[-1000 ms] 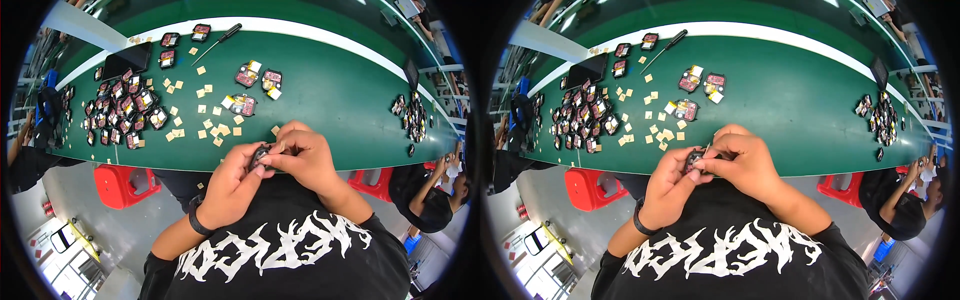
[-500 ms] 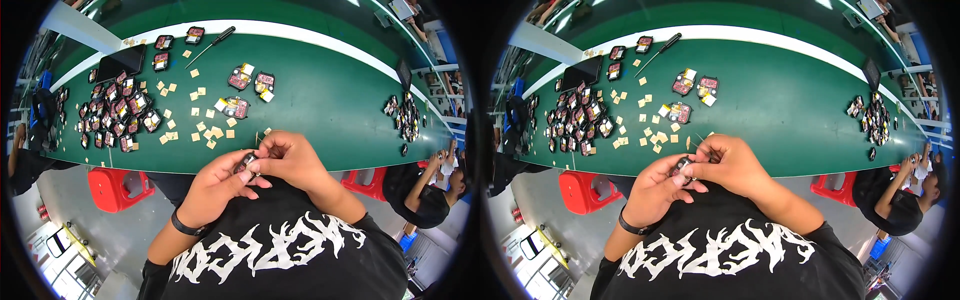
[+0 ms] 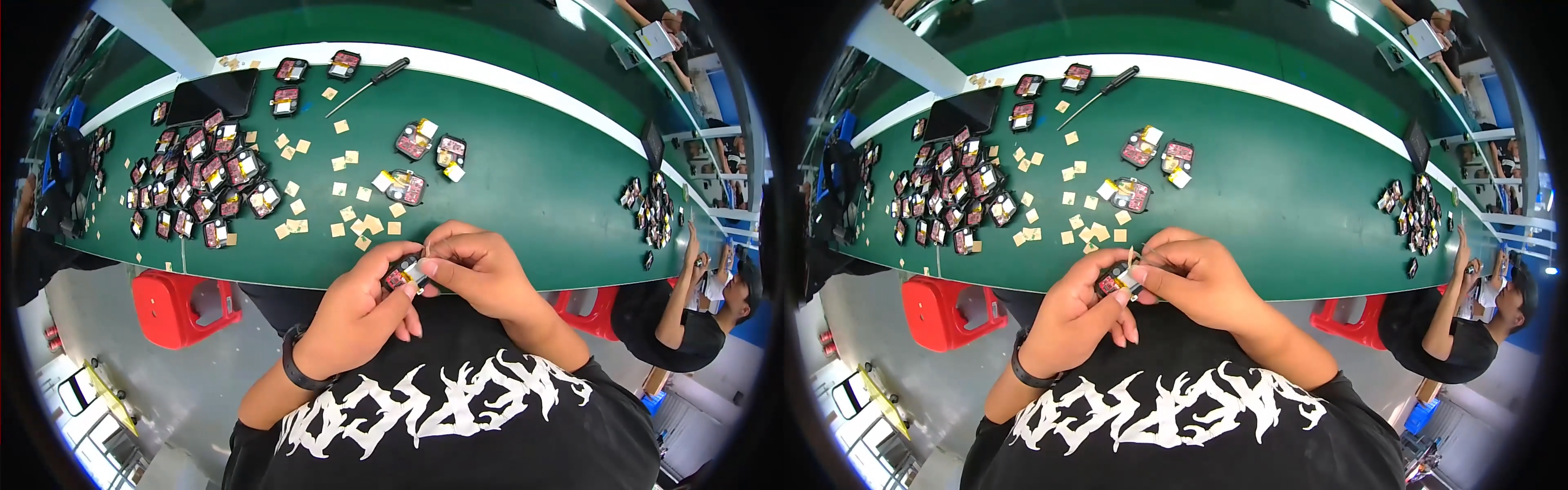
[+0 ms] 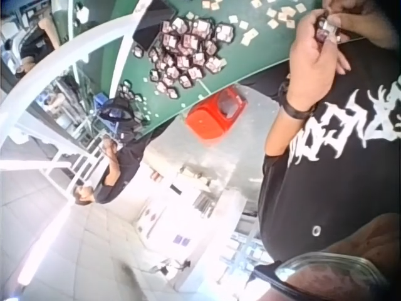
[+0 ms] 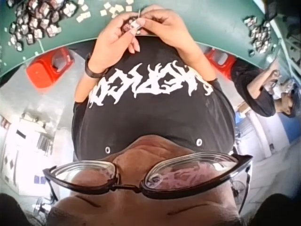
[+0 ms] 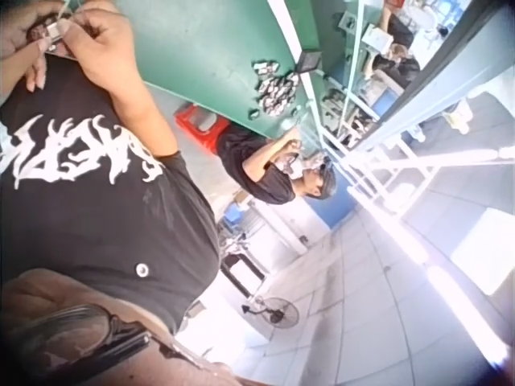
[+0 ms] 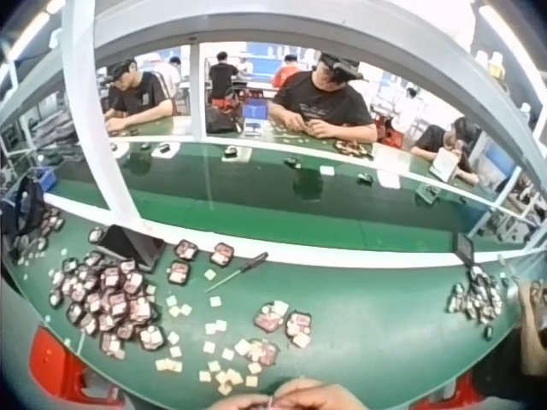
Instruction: Assembling small electronic components and applying stickers at a factory assembly line.
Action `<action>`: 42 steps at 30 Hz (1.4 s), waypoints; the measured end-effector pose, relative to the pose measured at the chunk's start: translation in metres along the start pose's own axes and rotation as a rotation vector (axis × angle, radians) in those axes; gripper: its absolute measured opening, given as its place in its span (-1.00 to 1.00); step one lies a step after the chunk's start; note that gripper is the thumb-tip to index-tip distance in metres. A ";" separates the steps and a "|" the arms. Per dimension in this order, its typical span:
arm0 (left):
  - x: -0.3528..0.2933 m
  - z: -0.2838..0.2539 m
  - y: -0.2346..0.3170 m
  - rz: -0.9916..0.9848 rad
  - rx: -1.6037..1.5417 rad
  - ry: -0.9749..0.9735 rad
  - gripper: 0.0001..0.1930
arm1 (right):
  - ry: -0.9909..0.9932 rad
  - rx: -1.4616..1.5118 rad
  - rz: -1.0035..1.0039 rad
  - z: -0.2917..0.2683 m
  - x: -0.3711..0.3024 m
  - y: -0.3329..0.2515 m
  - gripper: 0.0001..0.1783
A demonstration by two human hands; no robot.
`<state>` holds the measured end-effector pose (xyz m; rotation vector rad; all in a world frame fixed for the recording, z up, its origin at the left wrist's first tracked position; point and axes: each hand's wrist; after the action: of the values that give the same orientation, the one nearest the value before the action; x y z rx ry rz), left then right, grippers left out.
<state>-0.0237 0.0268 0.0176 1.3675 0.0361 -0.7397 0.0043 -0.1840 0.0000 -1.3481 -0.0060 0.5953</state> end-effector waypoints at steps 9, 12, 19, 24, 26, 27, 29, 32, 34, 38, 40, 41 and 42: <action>-0.011 -0.029 -0.012 0.139 0.176 0.068 -0.78 | -0.003 -0.191 -0.077 0.026 0.013 -0.005 -0.81; -0.017 -0.039 -0.013 0.215 0.145 0.062 -0.75 | 0.003 -0.199 -0.106 0.038 0.018 -0.011 -0.82; -0.034 -0.062 -0.010 0.319 -0.065 -0.008 -0.53 | 0.047 -0.210 -0.212 0.068 0.031 -0.020 -0.82; -0.047 -0.073 -0.005 0.368 0.093 0.055 -0.51 | -0.020 -0.309 -0.246 0.081 0.036 -0.031 -0.84; -0.050 -0.079 -0.004 0.343 0.198 0.067 -0.54 | -0.029 -0.312 -0.248 0.084 0.038 -0.031 -0.84; -0.051 -0.081 -0.005 0.342 0.194 0.071 -0.54 | -0.042 -0.320 -0.254 0.085 0.039 -0.030 -0.85; -0.053 -0.084 -0.008 0.337 0.241 0.085 -0.57 | -0.058 -0.328 -0.257 0.087 0.041 -0.029 -0.85; -0.054 -0.086 -0.011 0.343 0.227 0.095 -0.58 | -0.056 -0.302 -0.240 0.090 0.041 -0.028 -0.87; -0.054 -0.088 -0.012 0.360 0.227 0.090 -0.58 | -0.060 -0.312 -0.241 0.091 0.041 -0.026 -0.88; -0.054 -0.089 -0.012 0.373 0.231 0.085 -0.58 | -0.072 -0.331 -0.258 0.091 0.040 -0.026 -0.89; -0.053 -0.088 -0.012 0.375 0.247 0.081 -0.58 | -0.071 -0.349 -0.250 0.091 0.039 -0.028 -0.89; -0.052 -0.089 -0.011 0.380 0.266 0.081 -0.57 | -0.071 -0.349 -0.253 0.090 0.039 -0.028 -0.89; -0.051 -0.089 -0.012 0.382 0.268 0.082 -0.57 | -0.078 -0.364 -0.244 0.088 0.039 -0.027 -0.89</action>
<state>-0.0347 0.1295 0.0081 1.5998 -0.2615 -0.3754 0.0181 -0.0906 0.0338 -1.6453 -0.3524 0.4512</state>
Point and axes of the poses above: each hand's wrist, its own x-axis towards the middle knuckle, its own z-axis out of the palm, y = z × x, and after that the axes turned 9 degrees about x, right-handed
